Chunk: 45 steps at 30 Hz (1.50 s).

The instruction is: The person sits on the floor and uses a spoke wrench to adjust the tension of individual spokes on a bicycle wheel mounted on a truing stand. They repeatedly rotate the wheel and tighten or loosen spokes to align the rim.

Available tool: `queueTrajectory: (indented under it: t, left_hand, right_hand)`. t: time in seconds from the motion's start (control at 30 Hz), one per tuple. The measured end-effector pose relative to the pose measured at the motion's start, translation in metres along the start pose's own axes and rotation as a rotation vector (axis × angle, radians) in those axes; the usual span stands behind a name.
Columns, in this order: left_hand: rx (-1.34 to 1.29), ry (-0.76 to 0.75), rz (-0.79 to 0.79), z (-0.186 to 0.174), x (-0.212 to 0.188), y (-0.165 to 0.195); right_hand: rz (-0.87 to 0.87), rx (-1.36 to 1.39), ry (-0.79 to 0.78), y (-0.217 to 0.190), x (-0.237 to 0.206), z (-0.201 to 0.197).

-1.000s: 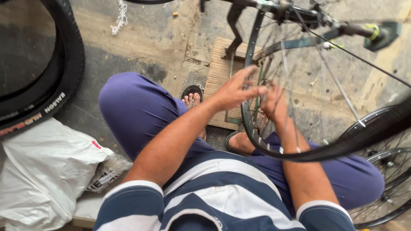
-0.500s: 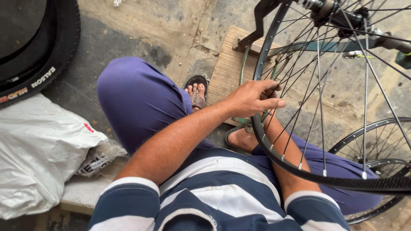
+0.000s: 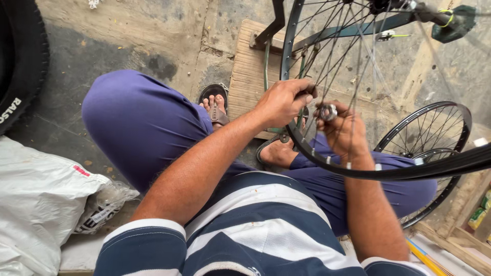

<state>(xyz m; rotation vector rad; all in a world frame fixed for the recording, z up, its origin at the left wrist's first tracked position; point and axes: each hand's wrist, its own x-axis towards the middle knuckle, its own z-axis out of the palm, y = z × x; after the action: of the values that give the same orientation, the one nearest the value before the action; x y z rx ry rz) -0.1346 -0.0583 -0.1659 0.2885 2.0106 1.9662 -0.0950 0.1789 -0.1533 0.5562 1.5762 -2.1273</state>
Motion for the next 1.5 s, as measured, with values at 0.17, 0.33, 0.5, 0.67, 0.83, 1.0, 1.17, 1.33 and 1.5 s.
queueTrajectory:
  t: [0.17,0.33,0.5,0.67,0.83,1.0,1.17,1.33,1.5]
  left_hand:
    - [-0.013,-0.042,-0.001,-0.004,-0.003,0.004]
    - [-0.036,-0.070,0.048,-0.004,-0.002,0.003]
    - [0.038,-0.073,-0.005,-0.004,-0.002,0.004]
    - [0.052,-0.063,-0.005,-0.004,-0.002,0.004]
    - [0.030,-0.087,-0.017,-0.005,-0.002,0.005]
    - [0.045,-0.109,-0.049,-0.005,-0.002,0.008]
    - [-0.023,-0.152,-0.036,-0.005,-0.011,0.001]
    - [0.183,-0.239,0.133,0.000,-0.029,-0.015]
    - [0.111,-0.220,0.037,0.013,-0.033,-0.013]
  right_hand:
    - [0.037,0.157,-0.104,0.037,-0.003,-0.006]
    - [0.039,0.217,-0.139,0.047,-0.008,-0.012]
    - [0.056,0.106,-0.077,0.038,-0.010,-0.004]
    - [0.023,-0.401,0.029,0.025,-0.011,0.015]
    - [-0.105,-0.714,-0.024,0.007,-0.020,0.038]
    - [-0.026,-0.620,-0.123,-0.013,-0.032,0.040]
    - [-0.087,-0.642,-0.089,-0.001,-0.029,0.034]
    - [-0.081,-0.316,-0.073,0.003,-0.056,0.027]
    - [-0.362,-1.030,0.023,0.028,-0.085,0.036]
